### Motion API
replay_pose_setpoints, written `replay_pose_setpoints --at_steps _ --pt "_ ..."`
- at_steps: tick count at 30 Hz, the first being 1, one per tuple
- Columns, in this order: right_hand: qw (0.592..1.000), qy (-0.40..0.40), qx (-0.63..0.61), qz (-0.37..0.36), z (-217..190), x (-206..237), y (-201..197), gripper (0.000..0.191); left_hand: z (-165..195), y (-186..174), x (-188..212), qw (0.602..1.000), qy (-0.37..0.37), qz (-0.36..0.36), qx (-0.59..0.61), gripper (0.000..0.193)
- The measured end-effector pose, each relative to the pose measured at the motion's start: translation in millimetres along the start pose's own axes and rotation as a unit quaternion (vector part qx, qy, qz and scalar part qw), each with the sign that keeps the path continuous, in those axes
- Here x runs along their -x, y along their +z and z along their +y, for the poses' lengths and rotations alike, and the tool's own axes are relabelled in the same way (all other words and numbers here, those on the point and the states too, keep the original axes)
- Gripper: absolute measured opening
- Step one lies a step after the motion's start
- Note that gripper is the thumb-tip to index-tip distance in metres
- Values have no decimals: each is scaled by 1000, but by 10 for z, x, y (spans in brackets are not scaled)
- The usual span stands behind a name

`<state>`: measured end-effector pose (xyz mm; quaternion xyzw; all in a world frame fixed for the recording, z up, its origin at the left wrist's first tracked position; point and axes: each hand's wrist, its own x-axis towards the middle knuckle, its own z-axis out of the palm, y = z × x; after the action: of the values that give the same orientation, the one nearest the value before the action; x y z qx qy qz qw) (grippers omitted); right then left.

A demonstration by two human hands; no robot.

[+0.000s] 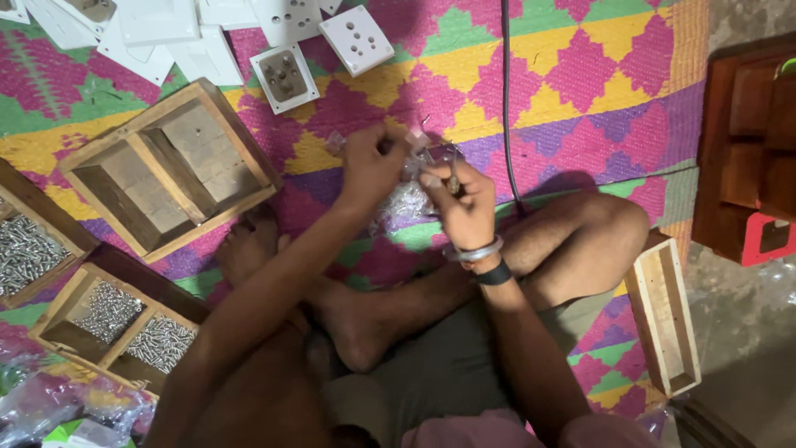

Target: The person sits on a mat and repeatedly picks small metal fasteners from a plastic bag, separating them and placing them into a pile on the mat. Wooden boxes containing fasteners and white plastic components are visible nearby.

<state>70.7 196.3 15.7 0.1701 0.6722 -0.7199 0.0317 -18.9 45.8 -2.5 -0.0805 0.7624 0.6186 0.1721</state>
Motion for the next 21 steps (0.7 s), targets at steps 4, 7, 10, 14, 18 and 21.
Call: replay_pose_setpoints --at_steps 4,7,10,14,18,21 --pt "997 27 -66 19 3 -65 14 5 91 -38 -3 992 -67 4 105 12" --pt "965 159 -203 42 -24 -216 -24 11 141 43 58 995 -12 -66 79 14" --pt "939 204 -267 69 -26 -292 -71 5 173 96 73 995 40 -82 40 17" --pt "947 199 -244 71 7 -272 -129 11 203 53 41 996 57 -65 -37 18" --pt "974 99 -177 98 28 -303 -162 17 229 21 22 963 228 25 -144 12" --pt "979 99 -158 85 24 -323 -163 17 257 29 -8 970 213 16 -120 9"
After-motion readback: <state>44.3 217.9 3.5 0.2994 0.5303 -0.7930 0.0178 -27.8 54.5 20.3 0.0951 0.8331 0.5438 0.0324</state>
